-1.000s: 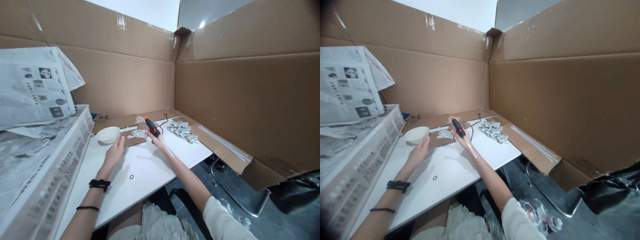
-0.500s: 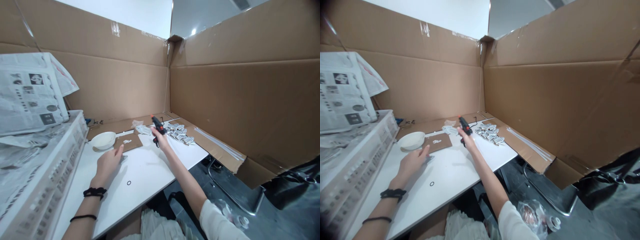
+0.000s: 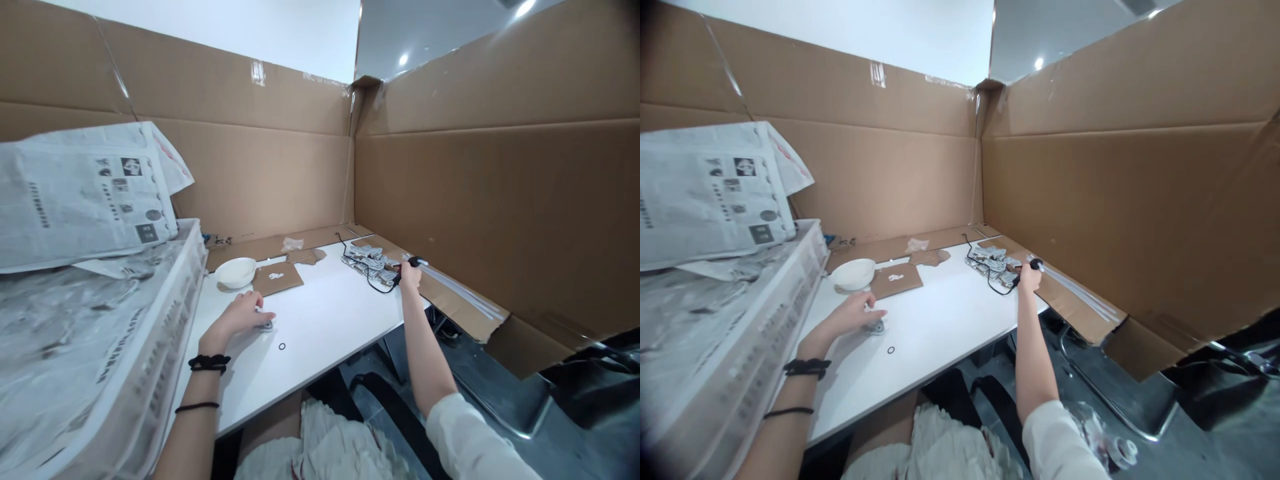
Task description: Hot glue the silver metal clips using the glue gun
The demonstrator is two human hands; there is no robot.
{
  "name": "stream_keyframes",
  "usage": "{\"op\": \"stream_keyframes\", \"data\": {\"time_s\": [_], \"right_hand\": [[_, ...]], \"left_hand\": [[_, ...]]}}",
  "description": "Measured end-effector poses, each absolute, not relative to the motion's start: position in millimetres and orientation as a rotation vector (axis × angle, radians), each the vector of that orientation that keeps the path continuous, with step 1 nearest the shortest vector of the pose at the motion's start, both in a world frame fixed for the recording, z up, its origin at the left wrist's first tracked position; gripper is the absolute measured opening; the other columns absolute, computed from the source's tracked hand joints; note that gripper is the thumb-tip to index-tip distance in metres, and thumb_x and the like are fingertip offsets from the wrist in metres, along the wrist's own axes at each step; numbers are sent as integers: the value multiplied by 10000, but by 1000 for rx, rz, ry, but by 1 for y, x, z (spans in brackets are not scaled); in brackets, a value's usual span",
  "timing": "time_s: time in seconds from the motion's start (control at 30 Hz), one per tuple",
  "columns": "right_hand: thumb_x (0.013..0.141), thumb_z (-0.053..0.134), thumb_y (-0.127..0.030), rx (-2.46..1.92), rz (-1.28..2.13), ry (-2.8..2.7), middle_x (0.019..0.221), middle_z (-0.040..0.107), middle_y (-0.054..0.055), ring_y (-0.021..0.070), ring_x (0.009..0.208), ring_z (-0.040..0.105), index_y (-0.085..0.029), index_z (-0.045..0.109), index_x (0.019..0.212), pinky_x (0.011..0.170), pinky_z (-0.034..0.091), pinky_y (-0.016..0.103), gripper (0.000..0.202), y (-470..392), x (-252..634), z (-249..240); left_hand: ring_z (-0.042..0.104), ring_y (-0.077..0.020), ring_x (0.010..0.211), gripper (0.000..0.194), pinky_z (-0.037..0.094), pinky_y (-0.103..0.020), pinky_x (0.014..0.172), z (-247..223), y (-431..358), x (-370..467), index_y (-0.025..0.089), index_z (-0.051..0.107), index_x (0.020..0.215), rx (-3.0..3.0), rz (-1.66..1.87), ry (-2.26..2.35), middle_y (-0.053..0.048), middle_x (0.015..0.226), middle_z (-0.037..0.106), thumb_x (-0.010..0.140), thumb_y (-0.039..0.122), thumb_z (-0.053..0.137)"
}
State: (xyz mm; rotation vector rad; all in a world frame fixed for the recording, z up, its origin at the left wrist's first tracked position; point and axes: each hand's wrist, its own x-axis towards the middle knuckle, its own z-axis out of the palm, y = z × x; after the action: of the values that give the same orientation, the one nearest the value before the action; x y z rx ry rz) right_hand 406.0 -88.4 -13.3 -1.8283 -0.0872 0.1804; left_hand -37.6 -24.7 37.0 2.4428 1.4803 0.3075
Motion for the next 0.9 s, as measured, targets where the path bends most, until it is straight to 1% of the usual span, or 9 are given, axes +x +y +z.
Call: {"op": "stream_keyframes", "data": {"time_s": [0.1, 0.2, 0.3, 0.4, 0.47, 0.57, 0.67, 0.73, 0.9], "right_hand": [[654, 555, -199, -1847, 241, -66, 636, 603, 101, 280, 777, 624, -162, 632, 638, 764, 473, 359, 87, -82, 410, -18], [661, 568, -177, -1861, 231, -63, 662, 614, 121, 288, 808, 636, -133, 658, 720, 726, 481, 327, 116, -81, 415, -18], [685, 593, -210, -1867, 186, -32, 754, 634, 164, 323, 885, 636, -88, 661, 840, 738, 485, 344, 210, -86, 414, -15], [782, 528, -307, -1836, 119, -27, 862, 642, 179, 310, 926, 630, -86, 638, 941, 733, 490, 338, 294, -90, 400, -8], [834, 465, -364, -1729, 69, -89, 870, 639, 140, 261, 855, 635, -117, 610, 997, 672, 492, 309, 330, -88, 381, 1], [799, 541, -439, -1380, 85, -296, 783, 608, 71, 185, 659, 581, -153, 583, 977, 533, 447, 272, 340, -79, 335, 19], [722, 636, -532, -1170, 374, -582, 655, 546, 28, 128, 544, 496, -160, 568, 806, 475, 390, 246, 388, -67, 276, 39], [662, 691, -578, -1049, 652, -855, 644, 548, 23, 111, 543, 490, -153, 567, 762, 486, 385, 232, 454, -59, 237, 47], [696, 605, -692, -1005, 1043, -1332, 630, 557, 40, 101, 518, 467, -130, 612, 730, 473, 351, 231, 563, -40, 169, 38]], "left_hand": [[527, -306, 1057, 521, 420, -333, 837, 36, -28, -46, 186, 615, 987, 2421, 176, 1428, -112, 1058, 618, 574, 502, 656], [499, -327, 1126, 624, 400, -371, 927, 29, -28, -57, 198, 603, 1160, 2408, 104, 1428, -131, 1184, 581, 565, 372, 672], [533, -273, 1071, 496, 405, -332, 926, 17, -25, -66, 201, 630, 1117, 2443, 190, 1357, -117, 1145, 580, 628, 278, 606], [526, -246, 1037, 355, 403, -305, 903, 11, -25, -69, 212, 644, 1020, 2436, 296, 1279, -93, 1062, 580, 685, 323, 604], [518, -251, 1000, 317, 403, -304, 865, 11, -28, -66, 188, 621, 934, 2415, 346, 1289, -95, 1018, 576, 683, 379, 639], [530, -234, 888, 304, 390, -298, 771, 12, -32, -57, 166, 546, 867, 2382, 442, 1284, -85, 935, 584, 702, 399, 648], [534, -210, 818, 291, 370, -290, 720, 9, -32, -46, 172, 505, 877, 2297, 572, 1301, -62, 884, 592, 719, 362, 658], [538, -191, 826, 283, 375, -281, 723, 5, -29, -38, 171, 500, 913, 2150, 755, 1297, -65, 922, 599, 727, 307, 664], [494, -99, 556, 338, 373, -220, 554, 1, -15, -22, 149, 471, 1039, 1329, 1070, 1123, -9, 713, 569, 771, 247, 651]]}}
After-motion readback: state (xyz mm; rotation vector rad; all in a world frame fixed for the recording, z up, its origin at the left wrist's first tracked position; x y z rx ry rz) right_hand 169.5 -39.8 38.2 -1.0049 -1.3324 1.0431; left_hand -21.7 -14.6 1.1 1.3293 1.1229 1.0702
